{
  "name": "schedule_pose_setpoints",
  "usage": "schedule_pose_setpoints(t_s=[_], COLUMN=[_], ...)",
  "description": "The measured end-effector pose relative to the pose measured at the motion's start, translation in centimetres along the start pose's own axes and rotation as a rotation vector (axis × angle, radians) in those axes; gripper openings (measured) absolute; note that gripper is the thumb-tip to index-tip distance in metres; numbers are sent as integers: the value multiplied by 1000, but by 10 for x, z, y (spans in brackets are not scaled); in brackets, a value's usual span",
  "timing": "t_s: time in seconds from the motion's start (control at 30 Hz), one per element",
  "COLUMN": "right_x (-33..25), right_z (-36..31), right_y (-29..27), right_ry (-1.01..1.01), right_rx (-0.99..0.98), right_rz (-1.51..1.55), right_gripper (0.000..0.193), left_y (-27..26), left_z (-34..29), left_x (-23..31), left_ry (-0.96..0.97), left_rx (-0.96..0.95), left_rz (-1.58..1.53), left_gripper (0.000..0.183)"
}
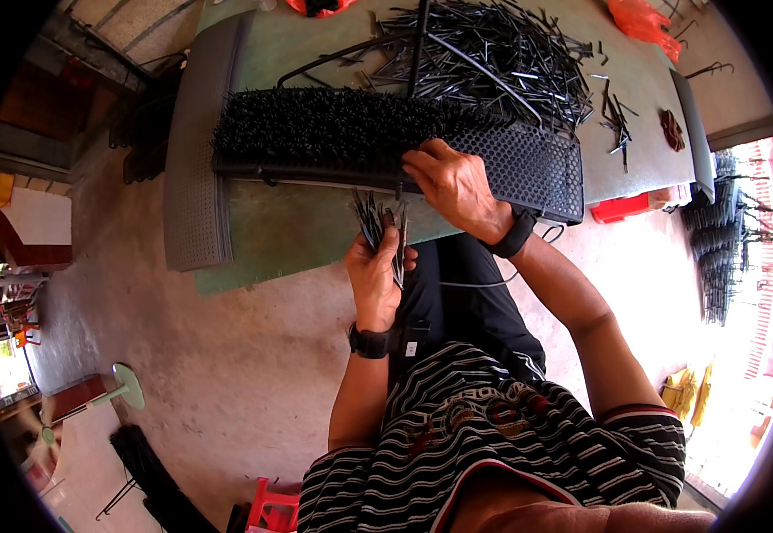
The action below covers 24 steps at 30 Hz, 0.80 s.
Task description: The person picks up a bundle of black bristles from a table and inserts them into the small holes of a black plastic brush head.
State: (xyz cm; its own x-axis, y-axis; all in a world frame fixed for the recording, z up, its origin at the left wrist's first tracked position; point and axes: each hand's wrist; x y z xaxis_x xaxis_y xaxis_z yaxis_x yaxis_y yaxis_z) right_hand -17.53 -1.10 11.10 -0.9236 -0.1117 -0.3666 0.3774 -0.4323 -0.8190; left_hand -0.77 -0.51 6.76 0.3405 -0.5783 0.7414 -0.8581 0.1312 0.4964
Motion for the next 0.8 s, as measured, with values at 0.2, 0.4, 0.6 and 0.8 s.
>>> schedule_pose_setpoints(t_s=[0.2,0.4,0.6,0.8], right_x=[-10,7,17,15], right_z=[-22,-30,-36,-41], right_y=[-20,-25,-27,-27], right_ry=[605,767,835,809], right_rx=[-271,-218,-205,-118], right_rz=[688,915,961,905], right_gripper=[20,17,20,20], left_y=[16,35,39,42], left_z=[0,0,4,5], left_x=[-1,-7,-13,-12], left_ry=[-12,-33,-39,-41], left_rx=[-2,-119,-103,-108], left_rz=[-26,-2,3,39], left_gripper=[15,17,17,17])
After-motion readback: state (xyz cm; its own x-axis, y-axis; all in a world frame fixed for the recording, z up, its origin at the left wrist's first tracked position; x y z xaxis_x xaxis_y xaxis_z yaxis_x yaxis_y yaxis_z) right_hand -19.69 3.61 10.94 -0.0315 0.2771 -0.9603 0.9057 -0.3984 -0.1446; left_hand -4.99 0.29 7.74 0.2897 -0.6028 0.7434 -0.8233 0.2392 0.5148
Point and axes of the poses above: each hand's wrist, its own z-axis towards the middle knuckle, its own y-axis out of the palm, x = y × z, and after that the axes turned 2 degrees about z, right-handed
